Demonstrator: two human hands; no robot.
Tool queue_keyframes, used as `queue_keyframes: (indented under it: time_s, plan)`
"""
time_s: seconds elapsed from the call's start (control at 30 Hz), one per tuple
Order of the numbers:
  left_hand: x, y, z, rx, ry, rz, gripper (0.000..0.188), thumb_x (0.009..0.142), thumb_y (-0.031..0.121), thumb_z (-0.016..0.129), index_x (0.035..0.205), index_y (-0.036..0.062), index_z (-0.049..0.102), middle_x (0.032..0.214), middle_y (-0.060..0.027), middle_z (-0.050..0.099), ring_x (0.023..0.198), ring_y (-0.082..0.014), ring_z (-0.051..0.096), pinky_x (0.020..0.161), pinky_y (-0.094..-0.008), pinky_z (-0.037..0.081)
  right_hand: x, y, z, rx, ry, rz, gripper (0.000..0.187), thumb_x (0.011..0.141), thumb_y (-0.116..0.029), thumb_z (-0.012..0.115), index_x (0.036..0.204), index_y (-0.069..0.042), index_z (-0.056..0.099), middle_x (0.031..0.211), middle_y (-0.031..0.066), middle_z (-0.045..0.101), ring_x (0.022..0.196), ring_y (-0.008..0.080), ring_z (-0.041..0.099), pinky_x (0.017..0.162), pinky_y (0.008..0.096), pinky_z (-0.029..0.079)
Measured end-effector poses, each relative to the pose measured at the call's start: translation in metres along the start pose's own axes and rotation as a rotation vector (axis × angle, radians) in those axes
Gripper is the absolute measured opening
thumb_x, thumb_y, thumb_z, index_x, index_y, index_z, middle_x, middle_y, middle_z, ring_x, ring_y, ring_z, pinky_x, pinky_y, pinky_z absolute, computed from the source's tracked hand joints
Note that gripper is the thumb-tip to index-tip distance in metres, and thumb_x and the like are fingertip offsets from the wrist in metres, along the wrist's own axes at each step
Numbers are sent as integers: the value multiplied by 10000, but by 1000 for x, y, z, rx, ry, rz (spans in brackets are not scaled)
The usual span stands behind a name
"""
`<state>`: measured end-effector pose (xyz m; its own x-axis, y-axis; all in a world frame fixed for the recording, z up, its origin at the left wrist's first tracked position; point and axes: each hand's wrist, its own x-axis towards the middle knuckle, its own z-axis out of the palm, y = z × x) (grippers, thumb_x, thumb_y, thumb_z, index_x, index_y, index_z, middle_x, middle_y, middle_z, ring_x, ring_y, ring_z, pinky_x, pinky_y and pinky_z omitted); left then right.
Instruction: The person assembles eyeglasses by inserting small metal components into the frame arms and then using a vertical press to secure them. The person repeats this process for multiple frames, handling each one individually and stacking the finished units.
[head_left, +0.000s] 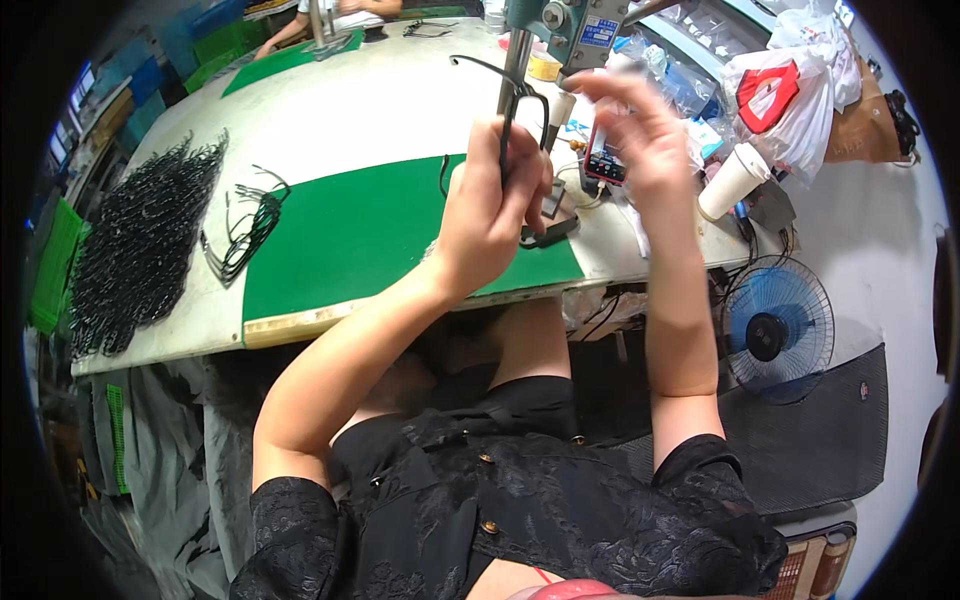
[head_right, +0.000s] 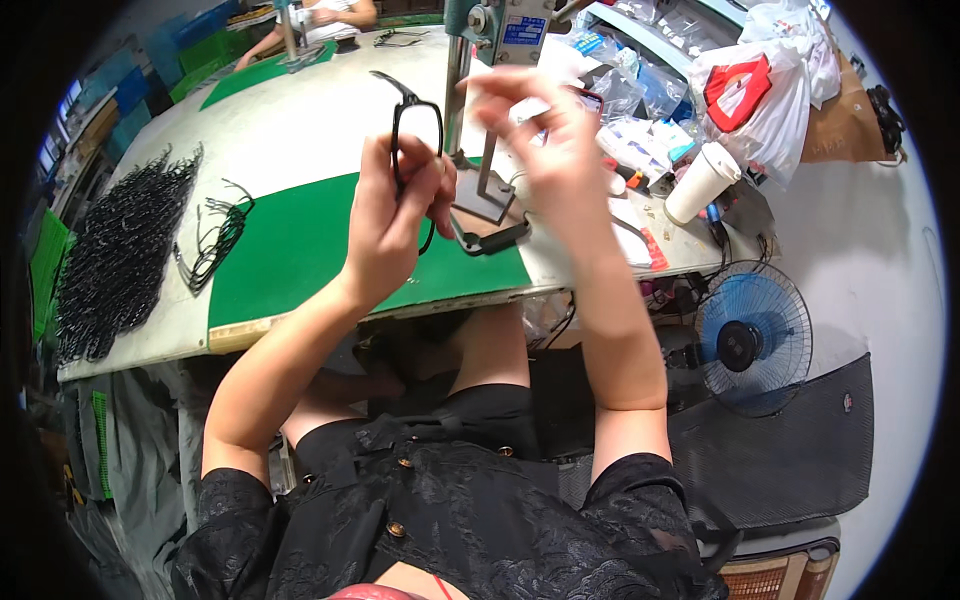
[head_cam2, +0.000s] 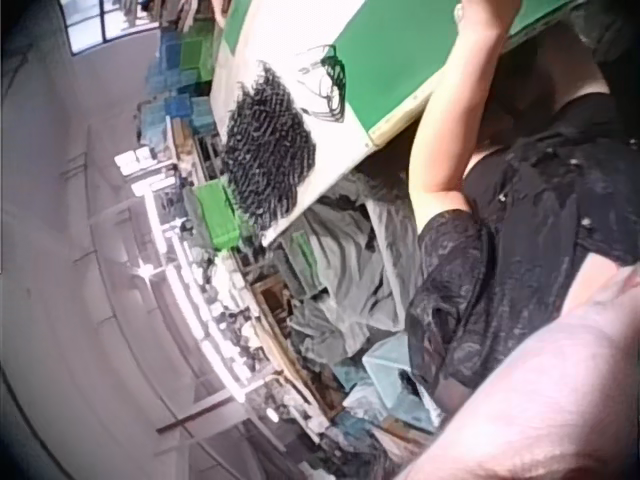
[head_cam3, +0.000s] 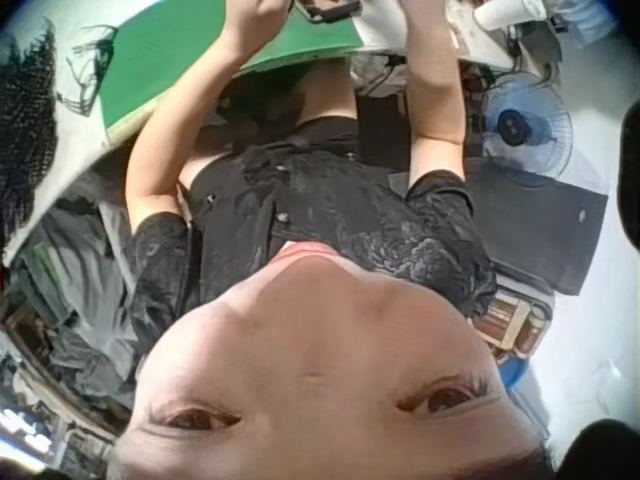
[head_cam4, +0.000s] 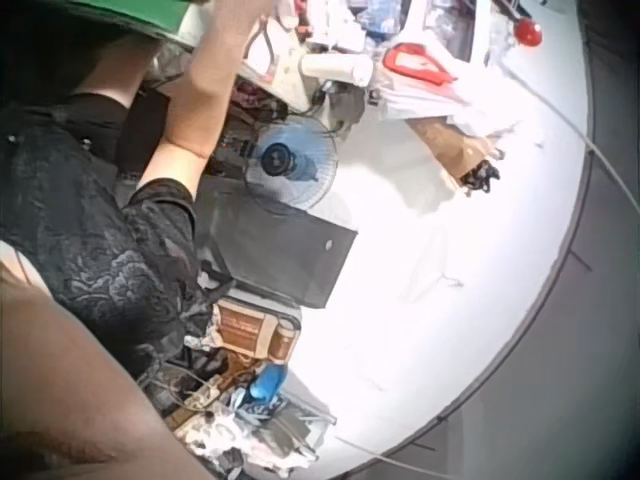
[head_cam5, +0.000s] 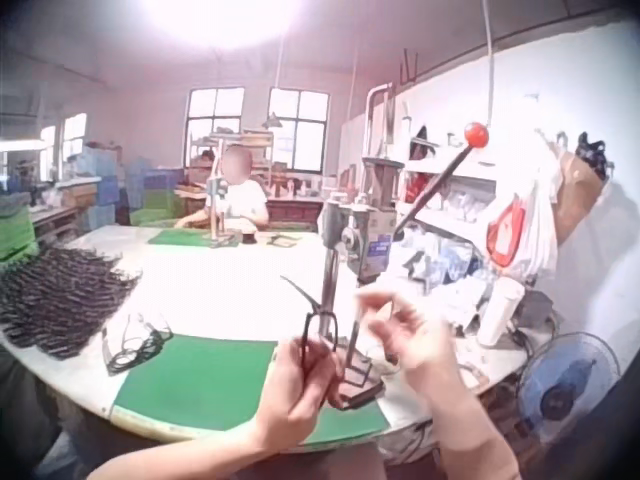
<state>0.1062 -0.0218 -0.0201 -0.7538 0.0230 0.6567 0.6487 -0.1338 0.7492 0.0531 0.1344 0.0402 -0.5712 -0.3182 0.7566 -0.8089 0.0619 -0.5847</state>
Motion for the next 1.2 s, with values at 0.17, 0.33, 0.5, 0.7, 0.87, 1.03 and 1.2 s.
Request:
queue_keyframes:
  time_s: [0.17,0.33,0.5,0.7,0.87,1.03,1.2]
  plan:
    - [-46,34,1,246,5,152,104,981,23,444,1068,15,388,756,-72,564,560,-110,536,487,-246,447,-37,-36,44,313,-129,98,251,882,-204,688,986,24,674,718,60,678,561,79,603,486,208,472]
    - [-92,50,-23,483,-6,252,119,989,46,440,1086,2,387,782,-83,546,583,-108,517,506,-242,465,-54,-69,67,407,-191,146,172,911,-116,615,928,35,694,769,52,698,693,81,632,646,221,504]
    - [-149,56,-35,718,139,220,291,903,-40,553,1149,20,410,818,-101,594,661,-210,595,600,-310,485,-89,-67,101,432,-288,58,122,926,-42,578,917,57,647,839,70,667,750,115,621,686,232,491]
    - [-178,56,-48,560,328,64,204,953,-9,492,1141,12,414,821,-82,608,660,-134,587,615,-270,499,-94,-67,145,523,-389,112,127,944,-51,570,935,51,645,860,60,647,763,111,612,699,223,485]
    - [-166,53,-88,112,556,-31,186,981,20,459,1152,36,385,862,-105,601,716,-143,571,708,-260,485,-72,-56,184,528,-531,184,218,949,-96,549,1130,8,612,1026,84,623,968,147,588,863,269,463]
    - [-152,63,-178,-217,849,99,140,1003,104,450,1133,81,404,892,-125,594,749,-178,593,724,-286,514,-62,-20,250,139,-705,-58,398,835,-172,675,1196,-45,566,1096,140,605,1030,278,585,900,367,463]
    - [-150,25,-237,-266,941,141,137,1009,103,439,1133,74,390,926,-139,595,792,-175,611,754,-295,538,-53,16,327,207,-835,-90,217,829,-151,673,1003,-48,594,925,143,611,878,321,602,765,395,483]
